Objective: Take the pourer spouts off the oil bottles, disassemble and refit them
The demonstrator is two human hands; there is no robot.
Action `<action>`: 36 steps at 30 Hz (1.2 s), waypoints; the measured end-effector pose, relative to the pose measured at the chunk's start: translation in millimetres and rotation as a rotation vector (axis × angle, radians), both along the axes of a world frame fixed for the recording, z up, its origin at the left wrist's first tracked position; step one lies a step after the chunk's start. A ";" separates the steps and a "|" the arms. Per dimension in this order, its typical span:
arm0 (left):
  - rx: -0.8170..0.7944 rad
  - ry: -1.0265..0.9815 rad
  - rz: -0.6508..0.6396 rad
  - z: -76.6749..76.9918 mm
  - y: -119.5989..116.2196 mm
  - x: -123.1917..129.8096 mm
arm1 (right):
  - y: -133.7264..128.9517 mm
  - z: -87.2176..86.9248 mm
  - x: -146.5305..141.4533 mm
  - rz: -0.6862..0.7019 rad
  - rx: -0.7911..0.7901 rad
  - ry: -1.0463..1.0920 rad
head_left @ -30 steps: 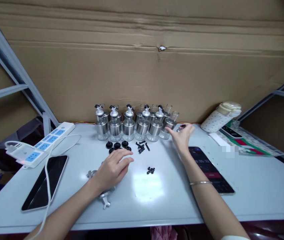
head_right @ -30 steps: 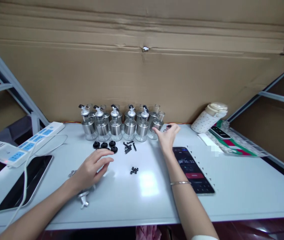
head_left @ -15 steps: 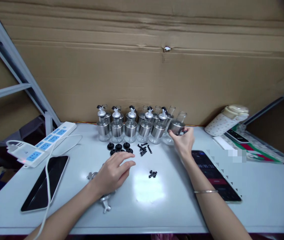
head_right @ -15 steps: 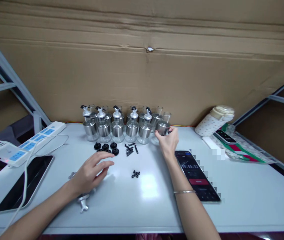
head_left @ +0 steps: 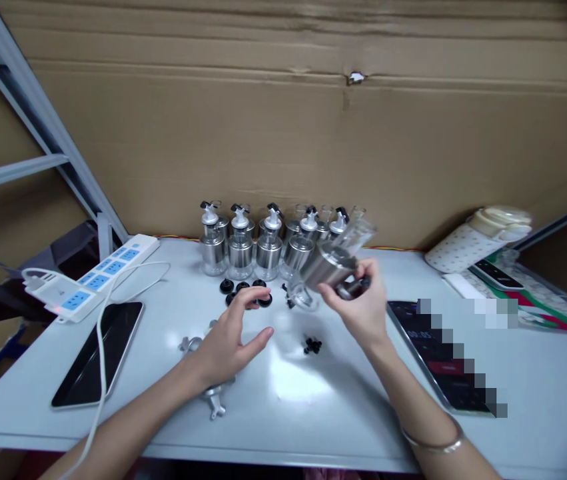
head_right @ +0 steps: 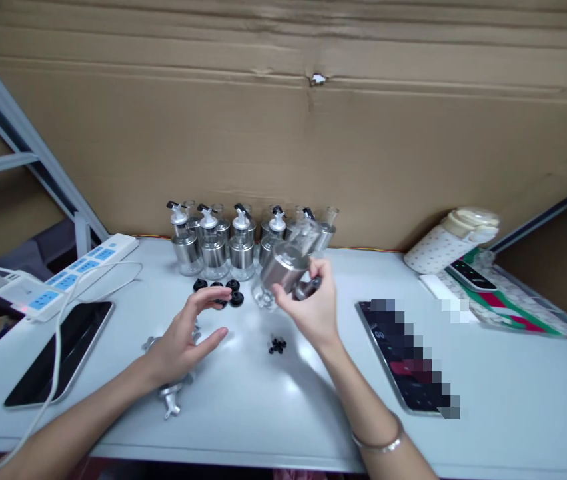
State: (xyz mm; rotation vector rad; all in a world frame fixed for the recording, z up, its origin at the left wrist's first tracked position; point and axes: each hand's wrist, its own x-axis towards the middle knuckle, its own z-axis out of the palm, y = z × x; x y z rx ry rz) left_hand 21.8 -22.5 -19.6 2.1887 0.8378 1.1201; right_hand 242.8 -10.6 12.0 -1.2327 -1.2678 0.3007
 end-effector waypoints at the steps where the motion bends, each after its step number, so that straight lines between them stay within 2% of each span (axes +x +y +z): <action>1: -0.031 -0.022 -0.012 -0.5 0.1 -0.2 | -2.9 -2.0 -7.4 0.091 -0.030 0.006; 4: -0.111 -0.066 -0.035 -3.2 0.7 -0.7 | -10.8 -7.2 -25.1 0.327 -0.121 0.027; 6: -0.186 -0.033 -0.056 -5.3 0.8 -0.4 | -15.4 -9.6 -32.4 0.428 -0.175 0.036; 11: -0.494 0.132 -0.112 -1.5 -6.2 4.8 | -19.6 -16.9 -36.9 0.562 -0.277 0.017; 15: -0.669 0.101 -0.081 7.4 -14.6 10.2 | -17.0 -22.3 -36.0 0.614 -0.293 -0.036; 22: -0.713 -0.054 -0.073 0.6 -16.6 11.2 | -15.0 -16.9 -28.1 0.692 -0.367 -0.099; 24: -0.721 -0.038 -0.083 0.6 -16.1 9.9 | -13.2 -16.8 -21.7 0.794 -0.436 -0.003; 27: -0.704 0.037 -0.071 7.6 -15.4 7.3 | -9.3 -18.0 -14.0 0.944 -0.488 0.252; 29: -0.672 0.072 -0.044 14.2 -14.5 5.1 | -6.7 -17.1 -12.5 0.932 -0.443 0.407; 32: -0.689 0.014 -0.056 21.3 -12.5 2.1 | -2.9 -11.3 -13.9 0.763 -0.315 0.560; 34: -0.860 -0.111 -0.186 23.0 -11.8 1.4 | -0.6 -6.6 -14.4 0.637 -0.245 0.624; 36: -1.097 -0.245 -0.381 22.7 -12.6 2.1 | 1.5 -4.0 -13.5 0.546 -0.219 0.680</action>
